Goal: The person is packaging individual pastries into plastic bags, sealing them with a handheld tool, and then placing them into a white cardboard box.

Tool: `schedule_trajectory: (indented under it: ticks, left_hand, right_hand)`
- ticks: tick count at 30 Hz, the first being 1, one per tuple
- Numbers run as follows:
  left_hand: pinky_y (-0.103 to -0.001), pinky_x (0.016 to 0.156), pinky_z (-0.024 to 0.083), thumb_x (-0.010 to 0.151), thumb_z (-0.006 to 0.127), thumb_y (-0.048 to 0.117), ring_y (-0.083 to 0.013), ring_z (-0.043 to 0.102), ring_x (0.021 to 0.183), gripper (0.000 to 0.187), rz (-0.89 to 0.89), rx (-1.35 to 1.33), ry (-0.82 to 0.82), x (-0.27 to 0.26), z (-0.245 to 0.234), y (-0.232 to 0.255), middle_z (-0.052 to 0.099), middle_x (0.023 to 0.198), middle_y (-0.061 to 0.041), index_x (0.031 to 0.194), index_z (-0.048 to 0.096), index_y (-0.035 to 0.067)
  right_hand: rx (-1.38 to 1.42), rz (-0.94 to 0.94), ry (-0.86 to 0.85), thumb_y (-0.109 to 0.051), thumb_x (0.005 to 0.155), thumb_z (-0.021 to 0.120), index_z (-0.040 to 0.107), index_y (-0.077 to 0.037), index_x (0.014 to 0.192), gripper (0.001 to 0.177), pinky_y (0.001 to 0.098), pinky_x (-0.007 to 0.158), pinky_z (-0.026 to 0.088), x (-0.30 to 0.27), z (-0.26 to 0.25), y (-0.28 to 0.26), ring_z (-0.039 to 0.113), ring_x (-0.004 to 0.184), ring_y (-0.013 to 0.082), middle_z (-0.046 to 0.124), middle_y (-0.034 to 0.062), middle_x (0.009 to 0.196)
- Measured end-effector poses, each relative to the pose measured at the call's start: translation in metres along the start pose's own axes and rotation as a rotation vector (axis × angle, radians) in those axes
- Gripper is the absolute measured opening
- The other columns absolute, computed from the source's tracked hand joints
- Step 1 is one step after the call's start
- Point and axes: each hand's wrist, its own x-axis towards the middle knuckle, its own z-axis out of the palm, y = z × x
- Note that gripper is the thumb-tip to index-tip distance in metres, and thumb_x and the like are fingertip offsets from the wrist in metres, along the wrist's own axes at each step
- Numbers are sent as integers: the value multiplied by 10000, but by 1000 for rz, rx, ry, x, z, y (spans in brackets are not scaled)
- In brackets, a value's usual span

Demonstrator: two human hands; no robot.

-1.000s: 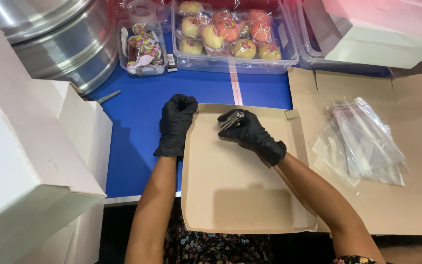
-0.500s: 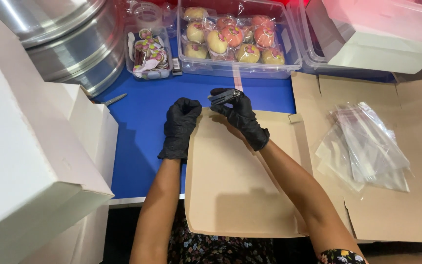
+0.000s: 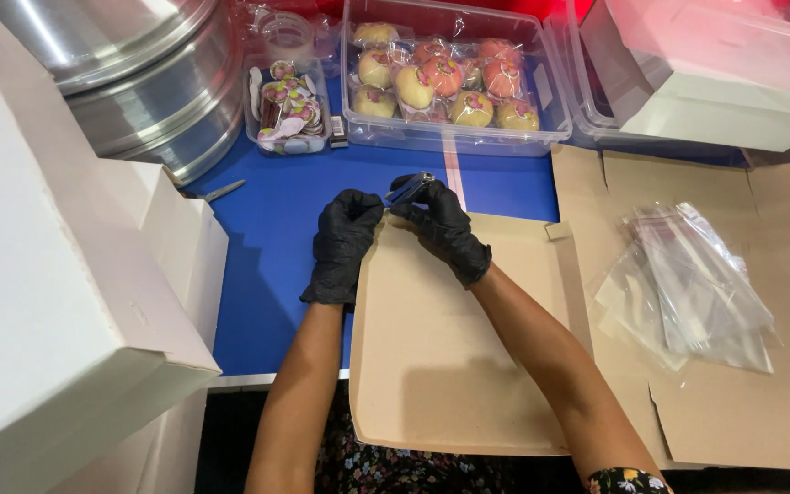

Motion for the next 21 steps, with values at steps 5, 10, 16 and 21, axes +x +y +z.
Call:
schedule_trajectory:
  ticks: [5, 10, 16, 21]
  left_hand:
    - [-366, 835, 626, 871, 811, 187, -229, 758, 978, 157, -40, 104, -16, 5, -1, 0, 793, 1007, -52, 1017, 759, 214]
    - [-357, 805, 634, 869, 817, 167, -225, 760, 959, 188, 1, 65, -30, 8, -2, -8, 789, 1018, -76, 1044, 757, 201]
    - [-418, 959, 577, 821, 751, 32, -282, 694, 1135, 453, 76, -22, -190, 5, -9, 14, 727, 1215, -134, 1255, 700, 152]
    - [-454, 1077, 506, 741, 862, 70, -311, 636, 1262, 617, 155, 108, -234, -6, -9, 35, 705, 1297, -129, 1324, 673, 133]
  right_hand:
    - [-45, 42, 25, 10, 866, 803, 711, 26, 902, 100, 416, 788, 624, 7, 3, -18, 727, 943, 259, 724, 159, 902]
    - [-18, 67, 59, -3, 875, 802, 705, 3, 896, 99, 399, 778, 618, 8, 12, -14, 727, 896, 222, 724, 139, 871]
    - [8, 94, 76, -36, 849, 847, 681, -15, 882, 171, 404, 751, 624, 9, 13, -10, 735, 878, 237, 715, 131, 879]
    - [-199, 77, 72, -60, 919, 774, 676, -8, 906, 112, 435, 737, 619, 5, 12, -1, 743, 900, 354, 711, 177, 906]
